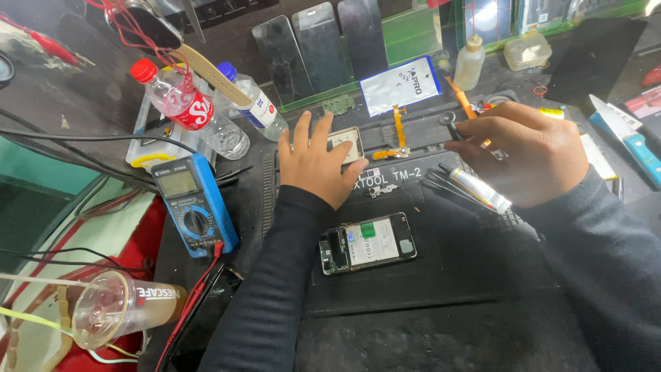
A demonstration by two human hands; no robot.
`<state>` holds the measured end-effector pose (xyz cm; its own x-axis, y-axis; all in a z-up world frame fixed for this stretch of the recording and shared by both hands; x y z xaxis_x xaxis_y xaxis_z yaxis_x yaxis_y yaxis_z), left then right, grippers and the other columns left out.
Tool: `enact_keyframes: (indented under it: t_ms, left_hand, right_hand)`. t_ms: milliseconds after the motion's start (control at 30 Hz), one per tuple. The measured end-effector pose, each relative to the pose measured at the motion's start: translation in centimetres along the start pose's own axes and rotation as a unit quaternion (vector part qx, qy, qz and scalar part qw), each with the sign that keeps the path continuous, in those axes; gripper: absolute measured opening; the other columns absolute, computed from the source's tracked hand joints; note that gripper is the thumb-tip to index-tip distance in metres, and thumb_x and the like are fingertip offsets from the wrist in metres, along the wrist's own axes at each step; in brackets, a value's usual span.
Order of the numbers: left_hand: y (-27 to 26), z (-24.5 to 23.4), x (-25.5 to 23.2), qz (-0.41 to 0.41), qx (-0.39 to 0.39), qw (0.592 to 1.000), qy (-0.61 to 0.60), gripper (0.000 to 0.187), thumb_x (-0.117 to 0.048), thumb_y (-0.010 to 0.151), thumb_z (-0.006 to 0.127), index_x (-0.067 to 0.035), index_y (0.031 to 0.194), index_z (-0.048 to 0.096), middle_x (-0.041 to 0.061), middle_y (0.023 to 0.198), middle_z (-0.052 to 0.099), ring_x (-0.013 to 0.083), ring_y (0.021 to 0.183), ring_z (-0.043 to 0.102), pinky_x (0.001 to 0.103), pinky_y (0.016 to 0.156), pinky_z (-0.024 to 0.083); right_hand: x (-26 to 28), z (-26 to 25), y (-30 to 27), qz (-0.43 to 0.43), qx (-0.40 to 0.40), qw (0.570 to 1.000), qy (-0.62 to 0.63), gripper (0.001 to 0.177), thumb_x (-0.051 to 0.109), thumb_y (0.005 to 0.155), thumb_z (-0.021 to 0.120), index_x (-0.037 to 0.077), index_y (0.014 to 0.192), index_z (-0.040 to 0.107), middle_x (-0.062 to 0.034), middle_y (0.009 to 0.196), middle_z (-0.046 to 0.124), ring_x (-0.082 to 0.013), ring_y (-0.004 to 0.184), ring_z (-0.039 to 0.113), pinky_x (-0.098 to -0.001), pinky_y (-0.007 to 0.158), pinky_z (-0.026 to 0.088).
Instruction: The person uses tweezers to manipulate small components and connectors on the internal circuit board of a disassembled smartphone. They lift and reposition a ribbon cable, then use a screwdriver to tighten screws on the device's frame.
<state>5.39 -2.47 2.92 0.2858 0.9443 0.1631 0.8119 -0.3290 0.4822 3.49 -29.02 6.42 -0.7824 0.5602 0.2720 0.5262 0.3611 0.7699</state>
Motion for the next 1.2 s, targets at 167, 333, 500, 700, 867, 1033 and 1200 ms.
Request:
enact_keyframes:
  t_ms: [167, 333, 500, 700, 867, 1033, 1200]
  left_hand:
    - [0.1, 0.1, 0.8, -0.017, -0.099, 0.994, -0.04, 0.005, -0.023, 0.087, 0.079, -0.018, 0.089, 0.077, 0.004, 0.113, 0.071, 0.0338, 0.112, 0.063, 0.052, 0.08, 0.05]
    - [-0.8, -3.2, 0.9, -0.045, -0.13, 0.983, -0.118, 0.006, -0.018, 0.093, 0.074, -0.018, 0.088, 0.076, -0.001, 0.096, 0.073, 0.0269, 0.088, 0.066, 0.043, 0.063, 0.049]
    - [-3.9, -6.8, -1.5, -0.134, -0.079, 0.935, -0.32, 0.017, -0.028, 0.089, 0.077, -0.011, 0.088, 0.076, 0.005, 0.091, 0.079, 0.021, 0.086, 0.076, 0.038, 0.078, 0.061]
    - [-5.6, -6.9, -3.7, -0.162, -0.081, 0.878, -0.442, 0.015, -0.032, 0.086, 0.078, -0.019, 0.082, 0.075, -0.003, 0.083, 0.076, 0.0159, 0.081, 0.073, 0.032, 0.074, 0.056]
    - [-6.2, -7.4, -4.2, -0.161, -0.065, 0.864, -0.473, 0.015, -0.034, 0.091, 0.072, -0.02, 0.087, 0.073, -0.004, 0.089, 0.076, 0.0166, 0.085, 0.073, 0.032, 0.075, 0.055]
    - [-6.2, -7.7, -4.3, -0.134, -0.069, 0.865, -0.479, 0.024, -0.037, 0.096, 0.064, -0.016, 0.09, 0.074, -0.001, 0.092, 0.077, 0.0203, 0.09, 0.074, 0.036, 0.08, 0.057]
    - [-6.2, -7.4, -4.4, -0.148, -0.059, 0.861, -0.483, 0.016, -0.032, 0.093, 0.068, -0.017, 0.091, 0.073, -0.003, 0.093, 0.077, 0.0192, 0.091, 0.075, 0.035, 0.081, 0.057]
  right_hand:
    - [0.0, -0.1, 0.1, -0.004, -0.014, 1.0, 0.009, 0.019, 0.006, 0.098, 0.091, 0.0, 0.102, 0.074, -0.0121, 0.093, 0.072, -0.0208, 0.072, 0.065, -0.0326, 0.059, 0.048]
    - [0.3, 0.7, 0.5, 0.231, 0.011, 0.966, 0.113, 0.027, 0.008, 0.115, 0.062, 0.0, 0.094, 0.047, -0.0092, 0.096, 0.078, -0.0188, 0.081, 0.077, -0.0276, 0.063, 0.054]
    - [2.1, 3.5, 0.0, 0.323, 0.005, 0.84, 0.437, 0.043, -0.013, 0.097, 0.055, 0.008, 0.129, 0.034, -0.0241, 0.107, 0.066, -0.0318, 0.094, 0.072, -0.041, 0.077, 0.068]
    - [7.1, 3.8, -1.3, 0.242, -0.048, 0.864, 0.439, 0.092, -0.012, 0.093, 0.066, 0.024, 0.153, 0.007, -0.0234, 0.11, 0.059, -0.0319, 0.085, 0.07, -0.0431, 0.074, 0.071]
    - [9.5, 3.6, -0.9, 0.166, -0.054, 0.898, 0.403, 0.083, -0.018, 0.096, 0.059, 0.026, 0.149, 0.013, -0.0267, 0.11, 0.056, -0.0384, 0.088, 0.071, -0.0497, 0.077, 0.073]
    - [10.7, 3.1, 0.2, 0.116, -0.023, 0.932, 0.342, 0.084, -0.027, 0.098, 0.052, 0.027, 0.146, 0.009, -0.0327, 0.108, 0.052, -0.0404, 0.08, 0.071, -0.059, 0.084, 0.073]
    - [10.5, 3.0, 0.3, 0.142, -0.036, 0.938, 0.313, 0.082, -0.026, 0.095, 0.054, 0.026, 0.143, 0.012, -0.0356, 0.099, 0.056, -0.0414, 0.075, 0.071, -0.049, 0.071, 0.069]
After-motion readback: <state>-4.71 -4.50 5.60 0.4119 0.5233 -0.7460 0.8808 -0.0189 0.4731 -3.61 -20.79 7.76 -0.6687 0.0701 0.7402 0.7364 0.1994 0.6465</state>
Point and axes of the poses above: each hand's wrist, its own y-axis towards the middle knuckle, its own z-axis out of the palm, x = y × z, the point moved 6 cm from there along y, towards the middle knuckle
